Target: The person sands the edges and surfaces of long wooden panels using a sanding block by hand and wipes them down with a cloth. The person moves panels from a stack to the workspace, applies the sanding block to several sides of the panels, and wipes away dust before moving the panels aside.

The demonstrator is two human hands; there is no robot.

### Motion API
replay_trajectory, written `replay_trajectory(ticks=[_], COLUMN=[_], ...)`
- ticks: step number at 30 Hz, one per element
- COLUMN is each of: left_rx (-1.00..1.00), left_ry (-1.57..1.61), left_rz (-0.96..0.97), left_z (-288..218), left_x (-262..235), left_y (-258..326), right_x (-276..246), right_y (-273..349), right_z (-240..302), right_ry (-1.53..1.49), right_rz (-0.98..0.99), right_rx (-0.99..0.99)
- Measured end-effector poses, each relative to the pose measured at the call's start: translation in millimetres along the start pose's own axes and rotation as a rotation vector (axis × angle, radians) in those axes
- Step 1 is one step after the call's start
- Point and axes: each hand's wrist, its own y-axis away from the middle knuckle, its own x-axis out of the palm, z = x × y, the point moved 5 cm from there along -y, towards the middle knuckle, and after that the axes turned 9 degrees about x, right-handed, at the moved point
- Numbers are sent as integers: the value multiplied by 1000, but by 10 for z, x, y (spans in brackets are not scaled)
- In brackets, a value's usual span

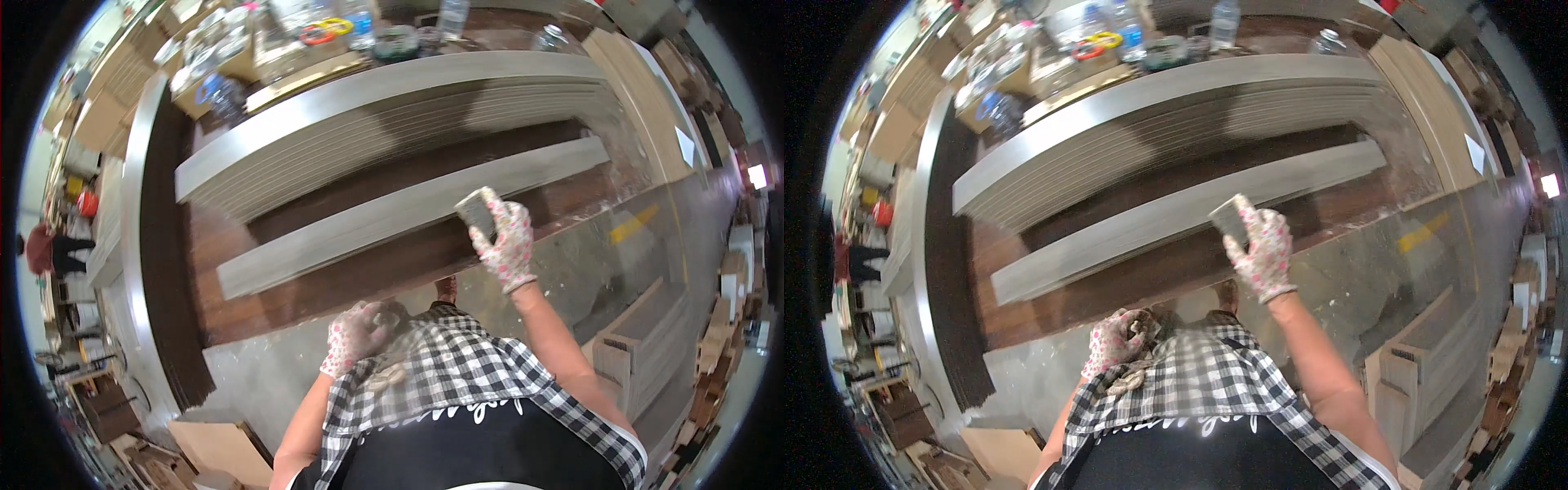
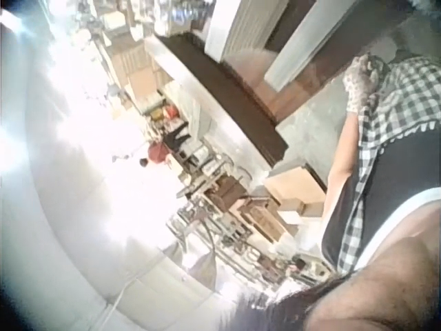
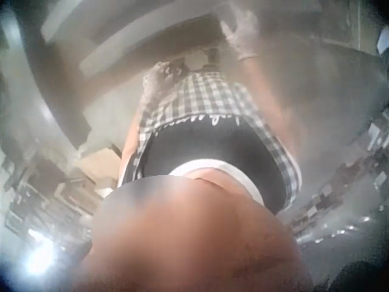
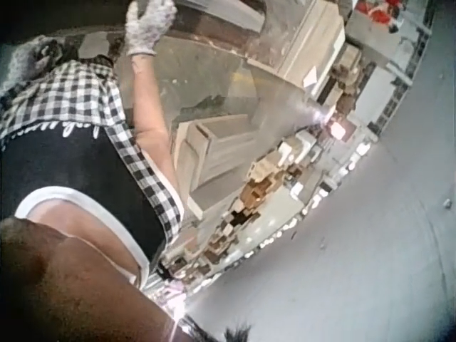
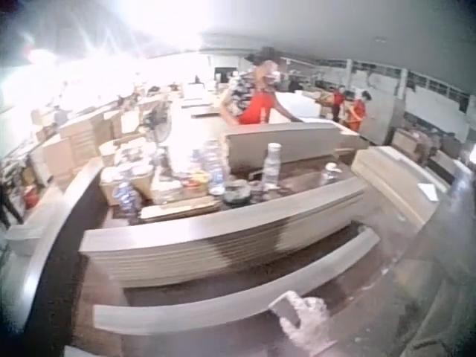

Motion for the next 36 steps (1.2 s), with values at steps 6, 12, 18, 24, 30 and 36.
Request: replay_trajectory(ticks=[6, 12, 18, 24, 30, 36], left_rx=[82, 112, 338, 219, -38, -382], left_ry=[-44, 111, -110, -417, -553, -337], left_rz=[51, 55, -700, -457, -854, -1004], left_z=[-463, -846, -1137, -1040, 24, 682], left_x=[29, -480, -1130, -688, -1146, -2202], left_y=[-506, -594, -837, -1178, -162, 896], right_x=[-451, -989, -571, 228, -79, -294], right_y=[-285, -628, -931, -821, -983, -1057], right_z=[-1610, -2925, -1518, -173, -600, -831], right_ry=[41, 243, -886, -1048, -1031, -1047], right_rz=[-174, -258, -297, 19, -44, -21], right_rx=[213, 640, 363, 475, 226, 275])
